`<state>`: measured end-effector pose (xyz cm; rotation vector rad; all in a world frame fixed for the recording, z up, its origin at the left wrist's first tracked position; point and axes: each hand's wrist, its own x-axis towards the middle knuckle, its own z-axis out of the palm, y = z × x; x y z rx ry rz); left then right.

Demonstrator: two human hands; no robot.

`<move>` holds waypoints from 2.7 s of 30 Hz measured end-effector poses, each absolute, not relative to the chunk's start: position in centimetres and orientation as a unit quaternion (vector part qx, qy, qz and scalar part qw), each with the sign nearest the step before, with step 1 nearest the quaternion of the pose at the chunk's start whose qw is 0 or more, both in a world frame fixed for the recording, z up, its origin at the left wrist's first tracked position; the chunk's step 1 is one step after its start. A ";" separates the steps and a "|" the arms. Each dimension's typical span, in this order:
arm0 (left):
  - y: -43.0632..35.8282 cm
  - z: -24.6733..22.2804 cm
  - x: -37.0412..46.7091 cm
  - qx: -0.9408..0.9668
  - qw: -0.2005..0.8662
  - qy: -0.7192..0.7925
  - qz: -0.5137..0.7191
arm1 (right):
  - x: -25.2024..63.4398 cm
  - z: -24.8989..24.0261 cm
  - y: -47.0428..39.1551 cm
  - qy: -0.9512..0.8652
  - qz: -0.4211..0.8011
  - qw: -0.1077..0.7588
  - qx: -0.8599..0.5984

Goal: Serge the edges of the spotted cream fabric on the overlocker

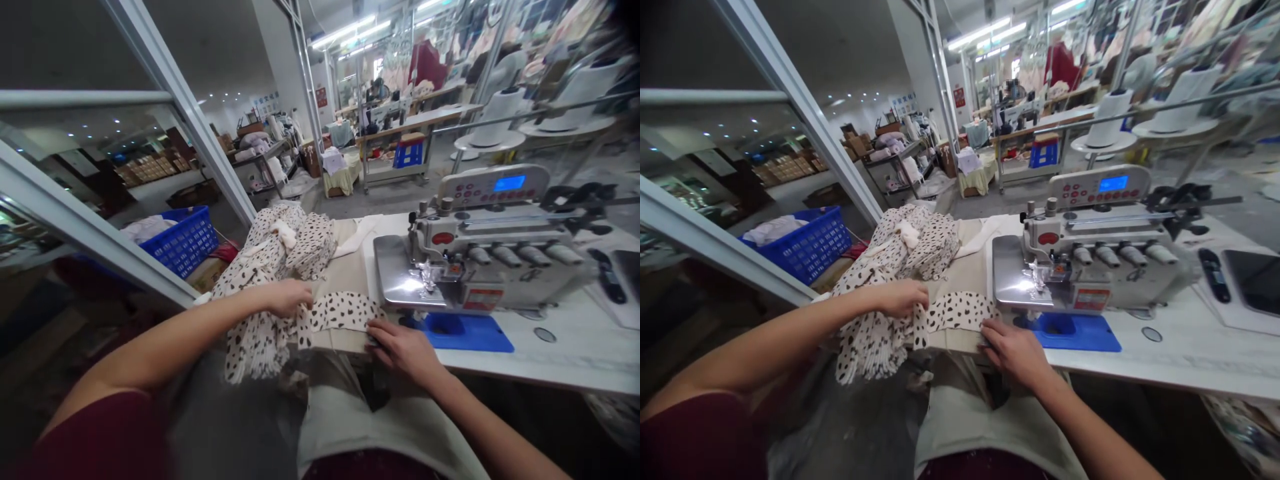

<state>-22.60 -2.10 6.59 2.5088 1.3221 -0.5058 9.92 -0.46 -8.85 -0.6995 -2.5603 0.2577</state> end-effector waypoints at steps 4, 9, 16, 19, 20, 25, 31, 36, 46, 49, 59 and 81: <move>-2.5 4.5 -20.8 0.878 0.203 0.390 -0.191 | 10.0 -9.3 -0.4 -0.932 0.074 0.247 -0.254; -3.5 3.4 -20.5 0.871 0.227 0.416 -0.131 | 8.1 -7.9 -2.9 -0.953 0.069 0.232 -0.182; -3.0 5.1 -22.5 0.823 0.271 0.499 0.019 | 0.8 -6.1 -6.9 -0.985 0.070 0.149 -0.053; -2.2 7.0 -24.5 0.783 0.270 0.554 0.085 | -2.3 -5.9 -7.1 -0.982 0.063 0.148 -0.095; -2.1 7.6 -25.1 0.758 0.284 0.576 0.117 | -3.2 -5.9 -7.1 -0.979 0.063 0.145 -0.125; -2.1 9.3 -26.0 0.622 0.366 0.634 0.279 | -5.5 -6.4 -7.3 -0.967 0.068 0.105 -0.220; -2.1 9.3 -23.6 0.565 0.382 0.637 0.359 | -3.5 -7.1 -6.5 -0.938 0.169 0.187 -0.239; -1.1 9.8 -20.0 0.576 0.355 0.636 0.370 | -0.4 -6.0 -3.9 -0.683 0.436 0.431 -0.397; -1.7 7.8 -10.2 0.755 0.311 0.540 0.203 | 7.3 -2.9 -1.8 -0.345 0.722 0.471 -0.371; -1.6 6.7 -8.3 0.730 0.328 0.562 0.209 | 8.5 -2.2 -1.6 -0.330 0.747 0.462 -0.346; -1.1 5.0 -6.8 0.690 0.324 0.595 0.256 | 9.6 -2.0 -1.0 -0.297 0.779 0.468 -0.293; 0.3 4.6 -6.8 0.722 0.323 0.549 0.271 | 11.4 -1.6 -0.1 -0.510 0.598 0.487 -0.381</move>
